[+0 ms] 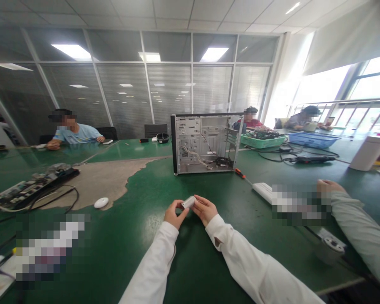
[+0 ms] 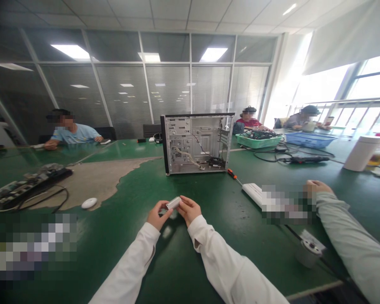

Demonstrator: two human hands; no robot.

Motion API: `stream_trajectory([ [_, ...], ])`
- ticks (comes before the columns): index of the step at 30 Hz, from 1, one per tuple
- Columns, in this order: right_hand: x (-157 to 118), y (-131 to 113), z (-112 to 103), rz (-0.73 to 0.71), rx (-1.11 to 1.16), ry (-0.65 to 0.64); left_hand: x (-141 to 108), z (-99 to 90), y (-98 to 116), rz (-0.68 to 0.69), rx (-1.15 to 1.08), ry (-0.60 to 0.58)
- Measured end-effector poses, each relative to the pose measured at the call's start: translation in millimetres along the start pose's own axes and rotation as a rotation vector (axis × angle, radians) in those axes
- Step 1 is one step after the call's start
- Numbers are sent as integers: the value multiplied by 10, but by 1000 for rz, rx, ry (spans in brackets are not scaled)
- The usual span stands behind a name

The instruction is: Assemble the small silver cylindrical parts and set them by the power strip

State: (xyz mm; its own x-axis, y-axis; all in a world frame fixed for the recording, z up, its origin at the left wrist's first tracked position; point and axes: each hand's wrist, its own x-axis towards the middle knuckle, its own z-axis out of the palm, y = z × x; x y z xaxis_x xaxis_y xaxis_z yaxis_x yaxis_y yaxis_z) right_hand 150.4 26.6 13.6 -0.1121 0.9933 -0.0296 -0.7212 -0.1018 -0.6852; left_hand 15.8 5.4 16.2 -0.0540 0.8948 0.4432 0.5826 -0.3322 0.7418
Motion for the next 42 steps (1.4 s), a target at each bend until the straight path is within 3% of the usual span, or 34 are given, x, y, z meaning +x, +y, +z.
stream_trajectory([
  [8, 47, 69, -70, 51, -21, 30, -26, -117, 162, 136, 222, -25],
  [15, 31, 68, -37, 18, -88, 50, -23, -140, 181, 133, 294, -53],
  [18, 7, 53, -14, -37, -182, 33, -29, -124, 165, 110, 311, -42],
  [23, -74, -17, 63, -258, -462, -54, -39, -96, 147, 84, 343, -43],
  [32, -254, -3, 159, -439, -721, -227, -82, -106, 154, 2, 363, -60],
  [42, -272, -73, 174, -479, -782, -239, -67, -90, 86, 75, 257, -71],
])
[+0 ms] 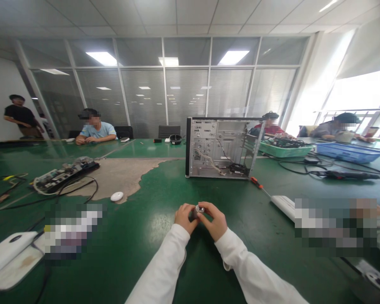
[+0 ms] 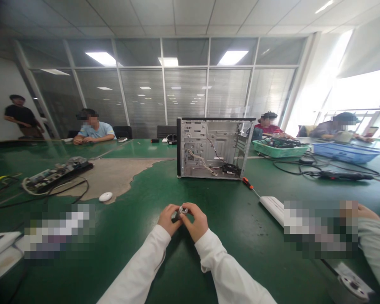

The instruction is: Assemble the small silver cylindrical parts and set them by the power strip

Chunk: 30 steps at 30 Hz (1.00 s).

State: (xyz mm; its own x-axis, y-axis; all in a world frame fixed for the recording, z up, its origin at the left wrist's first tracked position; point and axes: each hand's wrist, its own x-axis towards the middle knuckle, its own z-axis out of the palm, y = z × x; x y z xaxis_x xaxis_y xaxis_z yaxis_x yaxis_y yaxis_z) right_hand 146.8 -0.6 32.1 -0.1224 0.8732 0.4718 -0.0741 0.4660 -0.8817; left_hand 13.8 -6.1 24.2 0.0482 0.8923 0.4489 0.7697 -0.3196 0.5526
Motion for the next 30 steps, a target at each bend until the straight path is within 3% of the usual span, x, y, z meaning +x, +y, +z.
stream_trajectory([
  [12, 0, 0, -7, -28, -60, -23, -7, 11, -1, 2, -35, 0],
  [21, 14, 8, -17, 5, -58, -44, -30, 44, -3, -13, -303, -7],
  [26, 32, 84, -28, 88, -38, -22, -10, 58, -3, -83, -474, -35],
  [30, 67, 181, -41, 232, 61, -31, 27, 78, -41, -180, -602, -33],
])
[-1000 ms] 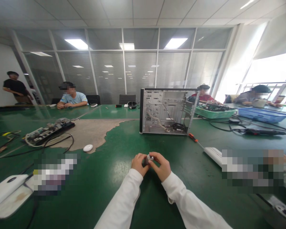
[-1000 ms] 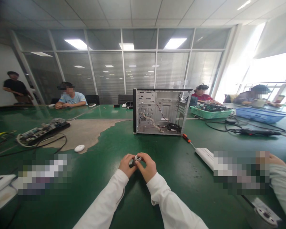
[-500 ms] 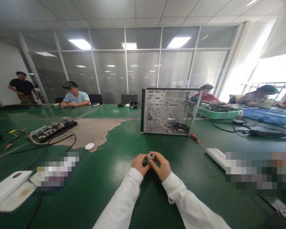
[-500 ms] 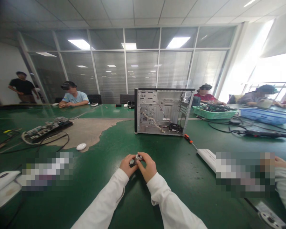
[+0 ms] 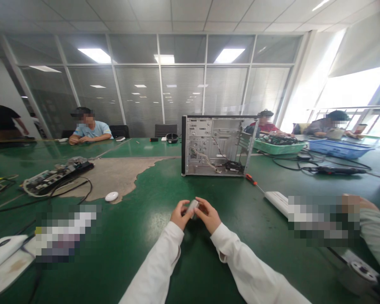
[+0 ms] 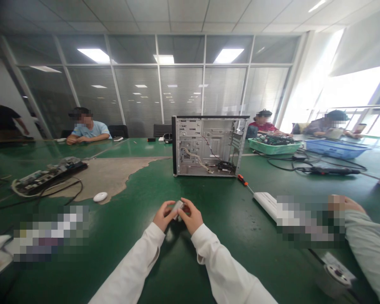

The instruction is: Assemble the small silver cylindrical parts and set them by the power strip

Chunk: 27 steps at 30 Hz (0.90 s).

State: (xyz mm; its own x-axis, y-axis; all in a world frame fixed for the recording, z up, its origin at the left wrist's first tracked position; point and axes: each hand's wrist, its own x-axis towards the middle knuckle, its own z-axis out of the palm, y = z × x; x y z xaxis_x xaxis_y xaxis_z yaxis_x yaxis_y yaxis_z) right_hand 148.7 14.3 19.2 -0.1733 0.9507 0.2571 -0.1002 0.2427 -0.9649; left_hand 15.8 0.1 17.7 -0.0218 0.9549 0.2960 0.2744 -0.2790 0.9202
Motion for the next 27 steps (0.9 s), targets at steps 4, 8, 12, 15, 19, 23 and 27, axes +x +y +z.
stream_trajectory([
  [4, 59, 92, -8, 179, 210, -51, 51, -4, -63, -89, -91, 32],
  [8, 92, 181, 8, 256, 311, -9, 91, 7, -101, -148, -163, 33],
  [12, 88, 203, 11, 235, 306, 19, 93, 17, -89, -177, -245, -18],
  [15, 69, 149, -18, 149, 266, -2, 74, 23, -68, -178, -270, -73],
  [19, 24, 18, -55, -48, 82, -51, 47, 31, -38, -75, -207, -131],
  [23, -37, -120, -35, -282, -192, -76, 25, 20, 7, 22, -96, -130],
  [27, -80, -206, -4, -436, -329, -114, 4, -7, 59, 20, 19, -36],
])
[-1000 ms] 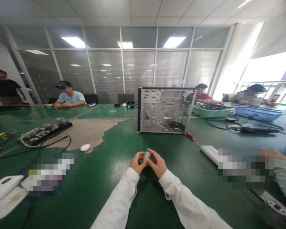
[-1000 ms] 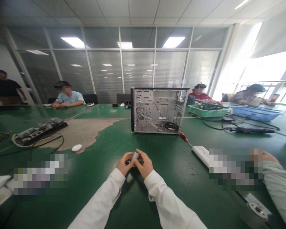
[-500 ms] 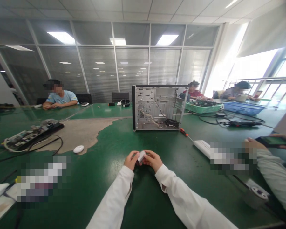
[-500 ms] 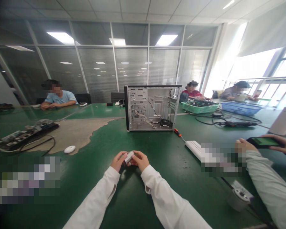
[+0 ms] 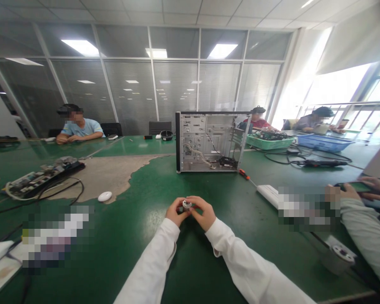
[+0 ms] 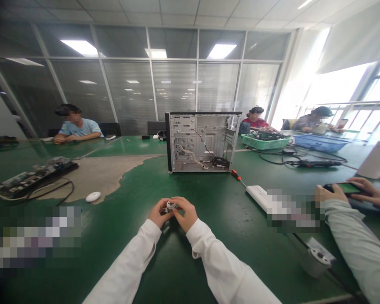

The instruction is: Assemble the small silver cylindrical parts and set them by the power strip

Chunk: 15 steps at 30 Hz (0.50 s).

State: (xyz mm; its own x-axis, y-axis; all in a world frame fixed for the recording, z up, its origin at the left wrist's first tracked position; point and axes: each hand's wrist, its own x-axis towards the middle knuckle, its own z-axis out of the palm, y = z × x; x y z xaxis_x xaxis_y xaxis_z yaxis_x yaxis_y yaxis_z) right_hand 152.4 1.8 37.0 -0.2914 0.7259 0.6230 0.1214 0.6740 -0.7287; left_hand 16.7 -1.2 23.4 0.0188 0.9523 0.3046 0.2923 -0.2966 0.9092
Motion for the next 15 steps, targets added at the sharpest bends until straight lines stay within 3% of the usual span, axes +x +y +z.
stream_trajectory([
  [7, -26, 89, 26, 74, -61, 25, 17, -27, -26, 68, 89, 118],
  [15, -72, 291, 123, 249, -197, -106, 70, -41, -194, 104, 170, 125],
])
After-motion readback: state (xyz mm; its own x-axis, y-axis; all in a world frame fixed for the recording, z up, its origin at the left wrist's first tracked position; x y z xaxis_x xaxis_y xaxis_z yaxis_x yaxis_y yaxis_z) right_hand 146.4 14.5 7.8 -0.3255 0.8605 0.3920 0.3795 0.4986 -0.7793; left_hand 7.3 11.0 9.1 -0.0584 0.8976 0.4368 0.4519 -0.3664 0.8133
